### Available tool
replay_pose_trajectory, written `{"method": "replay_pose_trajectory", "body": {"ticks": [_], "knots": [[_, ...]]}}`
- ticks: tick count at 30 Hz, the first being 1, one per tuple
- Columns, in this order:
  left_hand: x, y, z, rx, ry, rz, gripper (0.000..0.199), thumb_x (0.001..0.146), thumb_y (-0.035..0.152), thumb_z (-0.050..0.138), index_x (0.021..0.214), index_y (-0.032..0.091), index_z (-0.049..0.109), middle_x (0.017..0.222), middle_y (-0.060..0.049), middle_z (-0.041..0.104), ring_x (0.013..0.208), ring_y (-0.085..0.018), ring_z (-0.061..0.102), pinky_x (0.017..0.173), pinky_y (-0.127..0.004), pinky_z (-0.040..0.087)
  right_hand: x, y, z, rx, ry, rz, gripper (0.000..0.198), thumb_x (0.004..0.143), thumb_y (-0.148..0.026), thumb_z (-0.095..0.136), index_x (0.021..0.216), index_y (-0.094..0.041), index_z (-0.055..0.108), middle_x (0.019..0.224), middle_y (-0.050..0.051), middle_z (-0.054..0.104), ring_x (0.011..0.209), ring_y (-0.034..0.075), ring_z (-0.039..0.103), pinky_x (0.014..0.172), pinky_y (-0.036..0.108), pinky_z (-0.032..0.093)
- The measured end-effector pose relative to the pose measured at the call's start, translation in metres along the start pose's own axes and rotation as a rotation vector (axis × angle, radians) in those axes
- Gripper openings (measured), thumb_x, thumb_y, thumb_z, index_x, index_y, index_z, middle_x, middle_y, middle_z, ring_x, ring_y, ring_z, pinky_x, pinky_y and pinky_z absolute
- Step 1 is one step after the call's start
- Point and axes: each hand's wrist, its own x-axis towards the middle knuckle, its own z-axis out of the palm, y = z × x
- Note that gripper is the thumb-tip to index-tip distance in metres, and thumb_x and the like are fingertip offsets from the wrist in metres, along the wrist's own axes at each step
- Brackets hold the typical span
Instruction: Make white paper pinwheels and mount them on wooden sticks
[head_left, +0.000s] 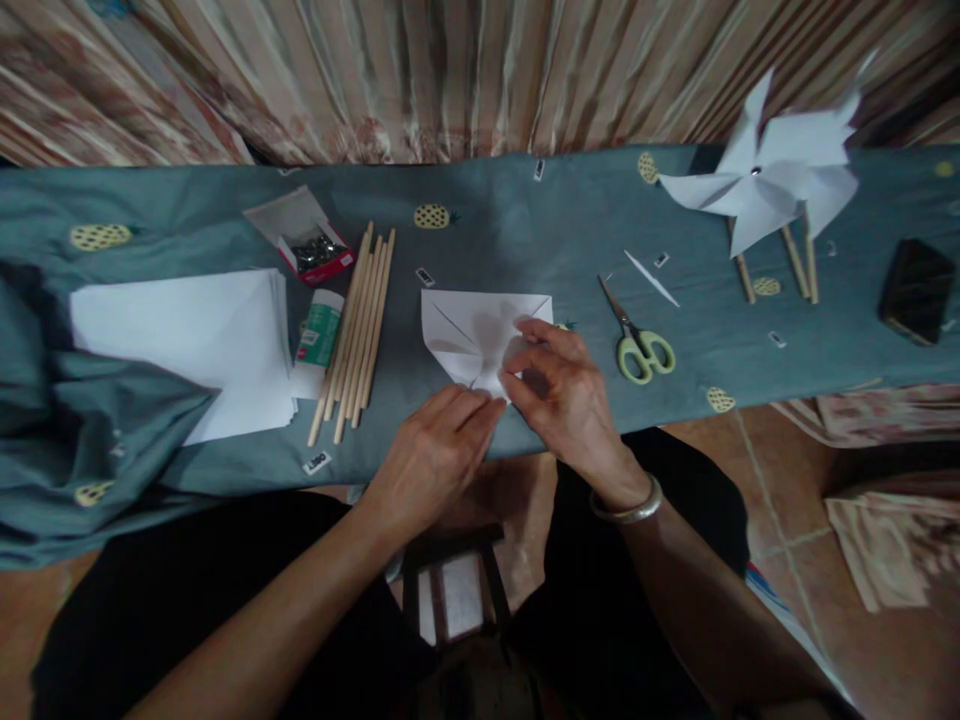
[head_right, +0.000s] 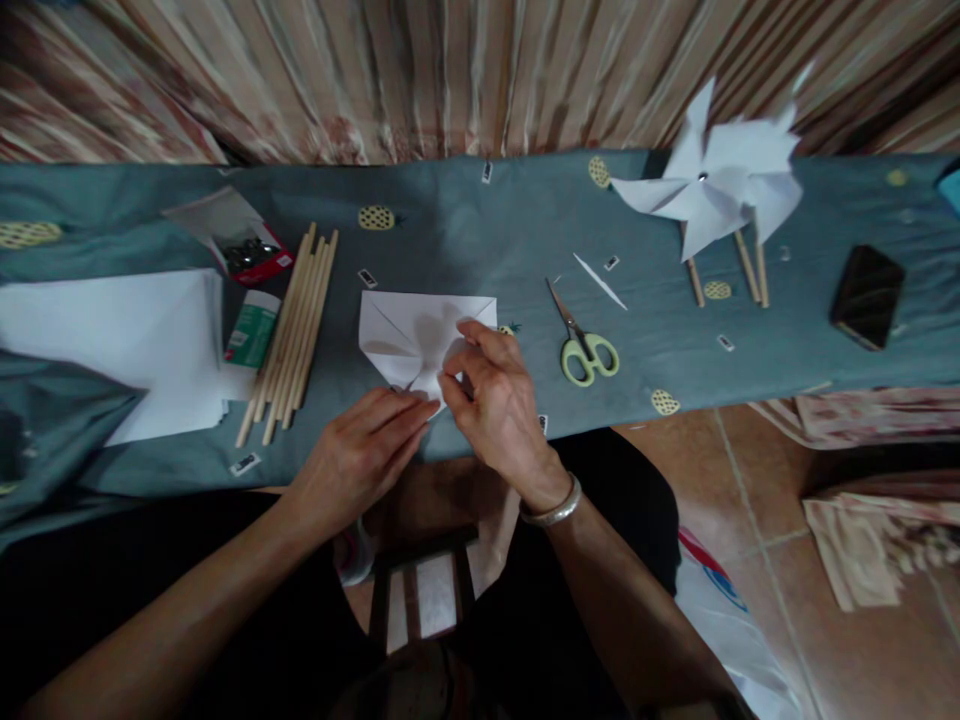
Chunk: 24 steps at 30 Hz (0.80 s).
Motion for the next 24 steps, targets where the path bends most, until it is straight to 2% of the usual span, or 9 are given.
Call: {"method": "replay_pose_trajectory", "body": {"ticks": [10,14,18,24], "knots": [[-0.001,-0.001,0.001,-0.003,0.010,0.003,0.019,0.093,0.011,0.051,0.108,0.009,0.062,0.095,-0.009,0.068,0.088,-0.020,0.064,0.078,-0.034,0.058,-0.002,-0.005,0.000,-0.016,-0.062,-0.123,0.027,0.092,-0.019,0.049,0.109,-0.025,0.069,0.137,0.007,0.053,0.126,0.026,0.049,0.106,0.048,0.045],[-0.002,0.000,0.001,-0.001,-0.017,-0.008,0.019,0.093,0.012,0.051,0.109,0.011,0.062,0.095,-0.009,0.068,0.089,-0.020,0.063,0.077,-0.034,0.058,-0.006,-0.009,0.001,-0.054,-0.120,-0.108,0.036,0.090,-0.013,0.046,0.117,-0.029,0.066,0.141,0.006,0.050,0.132,0.029,0.044,0.107,0.052,0.042],[-0.002,0.000,0.000,-0.015,-0.026,-0.022,0.020,0.092,0.012,0.051,0.109,0.011,0.062,0.095,-0.009,0.068,0.089,-0.020,0.063,0.077,-0.034,0.058,-0.012,-0.012,0.001,-0.137,-0.175,-0.146,0.039,0.090,-0.012,0.043,0.125,-0.022,0.060,0.146,0.012,0.045,0.136,0.031,0.039,0.107,0.053,0.041],[-0.002,0.001,0.001,-0.028,-0.015,-0.053,0.016,0.090,0.011,0.054,0.103,0.011,0.063,0.096,-0.009,0.067,0.089,-0.020,0.063,0.078,-0.034,0.058,-0.021,-0.012,0.007,-0.170,-0.210,-0.139,0.043,0.093,-0.015,0.044,0.135,-0.023,0.050,0.151,0.011,0.042,0.141,0.031,0.035,0.110,0.050,0.039]]}}
